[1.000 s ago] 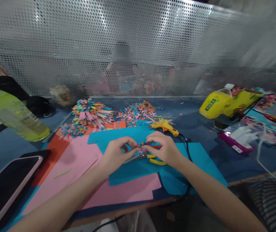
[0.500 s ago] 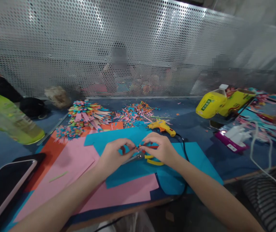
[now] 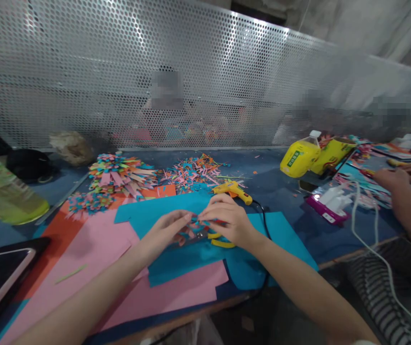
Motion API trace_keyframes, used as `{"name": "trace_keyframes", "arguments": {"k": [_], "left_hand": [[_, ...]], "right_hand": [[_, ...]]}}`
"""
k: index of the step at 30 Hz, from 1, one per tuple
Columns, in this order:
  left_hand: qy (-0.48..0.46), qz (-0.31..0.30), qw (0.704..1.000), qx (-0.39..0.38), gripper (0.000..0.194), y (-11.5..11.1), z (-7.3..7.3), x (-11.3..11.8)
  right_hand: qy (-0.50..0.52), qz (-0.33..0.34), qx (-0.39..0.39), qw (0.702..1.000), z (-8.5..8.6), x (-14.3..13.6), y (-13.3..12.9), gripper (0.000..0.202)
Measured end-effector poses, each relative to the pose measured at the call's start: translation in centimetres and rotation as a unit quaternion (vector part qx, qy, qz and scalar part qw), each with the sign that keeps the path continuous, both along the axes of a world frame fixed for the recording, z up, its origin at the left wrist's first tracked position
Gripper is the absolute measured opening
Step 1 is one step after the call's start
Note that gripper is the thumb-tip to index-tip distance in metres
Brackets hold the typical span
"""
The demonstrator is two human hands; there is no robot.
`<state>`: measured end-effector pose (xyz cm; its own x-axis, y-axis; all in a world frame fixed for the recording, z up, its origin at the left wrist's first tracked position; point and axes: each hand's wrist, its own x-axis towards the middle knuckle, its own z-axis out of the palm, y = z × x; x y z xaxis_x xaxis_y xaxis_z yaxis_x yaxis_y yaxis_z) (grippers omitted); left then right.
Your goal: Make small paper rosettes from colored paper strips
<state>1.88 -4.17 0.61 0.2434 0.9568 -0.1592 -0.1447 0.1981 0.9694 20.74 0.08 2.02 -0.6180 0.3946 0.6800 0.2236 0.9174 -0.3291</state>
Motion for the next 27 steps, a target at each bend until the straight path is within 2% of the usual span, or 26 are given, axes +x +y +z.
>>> {"name": "trace_keyframes", "arguments": {"k": [2,5,11,17,20,23,25,27], "left_hand": [[-0.042,-0.002,0.998,-0.043,0.03,0.0,-0.1,0.2],[-0.074,0.036,0.994,-0.072,0.029,-0.1,0.1,0.2],[-0.109,0.107,0.987,-0.045,0.029,0.3,0.3,-0.2],[-0.107,0.125,0.986,-0.032,0.028,0.4,0.5,-0.3],[-0.077,0.141,0.987,0.019,0.028,0.4,0.5,-0.2],[0.0,0.163,0.982,0.098,0.028,0.3,0.5,-0.2],[0.05,0.168,0.974,0.142,0.027,0.1,0.5,-0.1],[0.081,0.163,0.967,0.18,0.024,-0.1,0.4,0.0]], "right_hand": [[-0.007,-0.004,0.018,1.0,0.1,0.1,-0.1,0.012],[-0.02,-0.006,0.037,0.999,0.2,0.1,-0.2,0.015],[-0.045,-0.029,0.099,0.994,0.3,0.2,-0.1,0.022],[-0.058,-0.037,0.1,0.993,0.5,0.7,0.0,0.023],[0.01,-0.033,0.03,0.999,0.5,0.3,-0.1,0.022],[0.072,-0.067,-0.113,0.989,0.4,-0.3,-0.3,0.015],[0.058,-0.079,-0.194,0.976,0.2,-0.8,-0.3,0.014],[0.032,-0.072,-0.237,0.968,-0.2,-1.2,-0.3,0.015]]}}
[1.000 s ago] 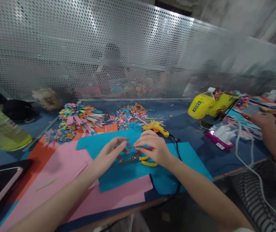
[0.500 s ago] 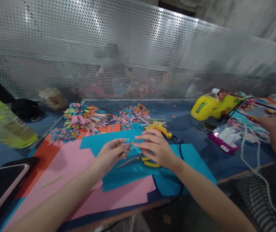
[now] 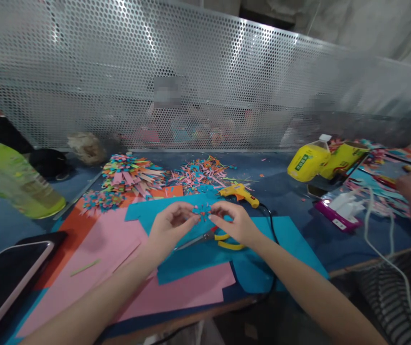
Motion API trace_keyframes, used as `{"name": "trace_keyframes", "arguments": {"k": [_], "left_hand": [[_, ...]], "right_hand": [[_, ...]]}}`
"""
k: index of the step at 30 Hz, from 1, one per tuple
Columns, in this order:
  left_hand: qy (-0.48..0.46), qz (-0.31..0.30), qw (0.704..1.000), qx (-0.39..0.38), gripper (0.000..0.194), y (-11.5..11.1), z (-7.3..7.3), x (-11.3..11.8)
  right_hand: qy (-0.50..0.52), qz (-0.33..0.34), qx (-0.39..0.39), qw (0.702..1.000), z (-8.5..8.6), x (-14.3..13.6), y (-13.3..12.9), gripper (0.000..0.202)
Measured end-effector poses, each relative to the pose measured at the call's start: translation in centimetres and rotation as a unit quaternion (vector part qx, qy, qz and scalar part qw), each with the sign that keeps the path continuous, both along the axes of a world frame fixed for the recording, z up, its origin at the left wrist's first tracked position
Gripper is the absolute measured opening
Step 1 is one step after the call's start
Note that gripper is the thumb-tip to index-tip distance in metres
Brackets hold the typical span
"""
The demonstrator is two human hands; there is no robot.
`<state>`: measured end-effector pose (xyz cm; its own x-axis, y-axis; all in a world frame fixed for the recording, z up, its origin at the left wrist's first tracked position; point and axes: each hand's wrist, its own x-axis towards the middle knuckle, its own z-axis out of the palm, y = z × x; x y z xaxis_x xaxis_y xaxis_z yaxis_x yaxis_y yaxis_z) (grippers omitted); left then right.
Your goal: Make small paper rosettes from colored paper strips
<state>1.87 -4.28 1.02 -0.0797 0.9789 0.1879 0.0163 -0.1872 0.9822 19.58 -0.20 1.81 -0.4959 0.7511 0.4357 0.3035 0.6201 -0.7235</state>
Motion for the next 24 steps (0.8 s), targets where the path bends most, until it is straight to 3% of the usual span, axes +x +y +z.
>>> {"name": "trace_keyframes", "arguments": {"k": [6,20,22,24], "left_hand": [[0.061,-0.013,0.997,0.047,0.02,-0.4,-0.4,0.3],[0.055,-0.001,0.998,0.021,0.021,-0.3,-0.8,0.2],[0.048,0.012,0.999,0.009,0.022,-0.1,-0.8,0.1],[0.039,0.026,0.999,-0.003,0.022,0.2,-0.8,-0.1]], "right_hand": [[-0.004,0.009,0.0,1.0,-0.8,-0.3,0.2,0.02],[-0.032,0.025,-0.035,0.999,-0.5,0.1,0.4,0.021],[-0.046,0.002,0.002,0.999,0.0,0.8,1.1,0.023],[-0.085,-0.081,0.068,0.991,0.2,1.7,2.2,0.024]]}}
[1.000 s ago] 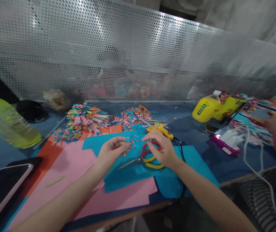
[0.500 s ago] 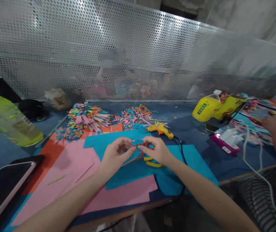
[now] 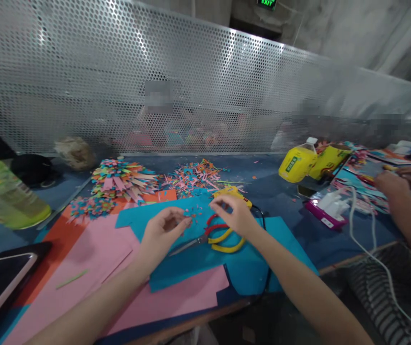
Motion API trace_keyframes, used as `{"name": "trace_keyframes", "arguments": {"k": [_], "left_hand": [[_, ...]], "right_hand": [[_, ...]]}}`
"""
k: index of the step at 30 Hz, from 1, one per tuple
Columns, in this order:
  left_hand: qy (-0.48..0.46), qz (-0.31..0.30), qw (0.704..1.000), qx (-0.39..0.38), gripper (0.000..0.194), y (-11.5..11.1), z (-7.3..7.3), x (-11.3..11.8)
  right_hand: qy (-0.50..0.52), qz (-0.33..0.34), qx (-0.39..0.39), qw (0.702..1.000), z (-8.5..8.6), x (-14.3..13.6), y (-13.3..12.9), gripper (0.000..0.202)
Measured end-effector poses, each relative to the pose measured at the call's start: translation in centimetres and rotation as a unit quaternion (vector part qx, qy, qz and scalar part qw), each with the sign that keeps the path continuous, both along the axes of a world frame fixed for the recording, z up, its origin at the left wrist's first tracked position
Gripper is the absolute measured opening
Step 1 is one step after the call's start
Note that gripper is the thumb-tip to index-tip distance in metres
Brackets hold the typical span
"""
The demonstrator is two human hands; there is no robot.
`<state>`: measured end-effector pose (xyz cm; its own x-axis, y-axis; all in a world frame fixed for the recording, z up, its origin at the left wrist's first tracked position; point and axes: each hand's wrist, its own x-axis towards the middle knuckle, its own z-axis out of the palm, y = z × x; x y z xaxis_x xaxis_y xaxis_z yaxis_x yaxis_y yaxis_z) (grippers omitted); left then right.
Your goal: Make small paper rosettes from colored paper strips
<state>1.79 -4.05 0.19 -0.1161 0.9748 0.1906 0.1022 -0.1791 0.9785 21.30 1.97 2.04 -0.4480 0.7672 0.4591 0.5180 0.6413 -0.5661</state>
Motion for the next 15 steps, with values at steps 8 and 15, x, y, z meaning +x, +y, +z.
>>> {"name": "trace_keyframes", "arguments": {"k": [8,15], "left_hand": [[-0.061,0.004,0.997,-0.045,0.026,1.0,-0.6,-0.4],[-0.141,0.012,0.988,-0.065,0.029,1.2,-0.7,-0.5]], "right_hand": [[-0.306,-0.369,-0.007,0.877,-2.3,1.8,3.5,0.062],[-0.296,-0.363,-0.014,0.883,-1.9,2.5,4.2,0.037]]}}
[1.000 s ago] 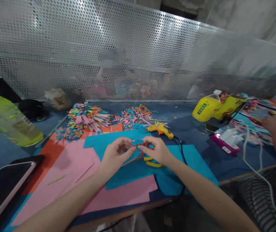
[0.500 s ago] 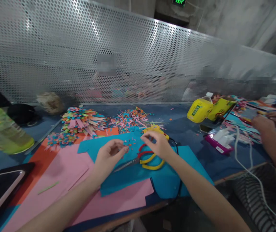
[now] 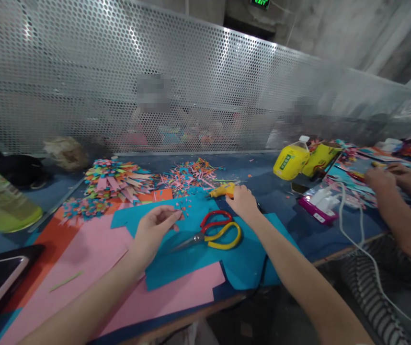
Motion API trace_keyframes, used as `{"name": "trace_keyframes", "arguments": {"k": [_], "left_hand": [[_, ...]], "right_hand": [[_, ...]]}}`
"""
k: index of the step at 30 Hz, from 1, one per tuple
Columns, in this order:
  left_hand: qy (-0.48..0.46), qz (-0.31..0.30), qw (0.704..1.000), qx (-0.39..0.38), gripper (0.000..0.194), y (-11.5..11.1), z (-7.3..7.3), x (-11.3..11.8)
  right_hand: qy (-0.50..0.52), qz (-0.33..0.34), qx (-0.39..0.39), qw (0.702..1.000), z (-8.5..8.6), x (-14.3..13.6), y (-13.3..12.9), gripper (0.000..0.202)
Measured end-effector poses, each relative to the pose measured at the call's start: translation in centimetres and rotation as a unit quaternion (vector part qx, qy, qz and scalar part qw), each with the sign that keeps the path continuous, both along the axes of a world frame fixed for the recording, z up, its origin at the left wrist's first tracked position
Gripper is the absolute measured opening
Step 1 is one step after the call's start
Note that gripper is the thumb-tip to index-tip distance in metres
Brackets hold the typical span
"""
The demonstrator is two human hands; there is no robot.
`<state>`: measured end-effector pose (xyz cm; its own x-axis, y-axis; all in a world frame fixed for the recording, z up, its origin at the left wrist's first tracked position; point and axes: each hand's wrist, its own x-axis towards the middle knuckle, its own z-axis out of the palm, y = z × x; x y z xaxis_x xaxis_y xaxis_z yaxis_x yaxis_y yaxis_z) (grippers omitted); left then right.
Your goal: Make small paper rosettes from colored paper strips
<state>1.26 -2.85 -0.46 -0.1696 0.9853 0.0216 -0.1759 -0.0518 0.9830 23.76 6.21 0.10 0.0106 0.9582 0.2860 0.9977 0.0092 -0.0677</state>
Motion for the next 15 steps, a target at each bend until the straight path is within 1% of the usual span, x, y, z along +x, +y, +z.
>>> {"name": "trace_keyframes", "arguments": {"k": [2,4,6,8,10,11,13,15], "left_hand": [[-0.02,0.013,1.0,-0.006,0.029,-0.1,0.3,0.0],[-0.044,0.019,0.999,-0.01,0.029,-0.3,0.5,0.1],[-0.066,0.017,0.998,-0.012,0.028,-0.4,0.7,0.2],[-0.086,0.015,0.996,-0.015,0.027,-0.5,0.8,0.3],[-0.102,0.014,0.995,-0.017,0.026,-0.5,0.8,0.3],[-0.109,0.013,0.994,-0.018,0.026,-0.5,0.8,0.2],[-0.119,0.011,0.993,-0.019,0.024,-0.4,0.6,0.1],[-0.125,0.007,0.992,-0.02,0.023,-0.3,0.5,0.0]], "right_hand": [[0.039,0.021,0.052,0.998,0.7,0.5,-0.1,0.035],[0.085,0.069,0.153,0.982,1.4,0.8,-0.4,0.036],[0.119,0.146,0.264,0.946,1.8,0.8,-1.1,0.039],[0.129,0.215,0.337,0.907,2.1,0.6,-2.0,0.042],[0.111,0.26,0.382,0.88,2.1,0.2,-2.9,0.045],[0.093,0.276,0.395,0.871,2.1,0.0,-3.3,0.047],[0.054,0.296,0.412,0.86,2.0,-0.3,-3.8,0.05],[0.018,0.299,0.42,0.857,1.9,-0.4,-4.1,0.05]]}}
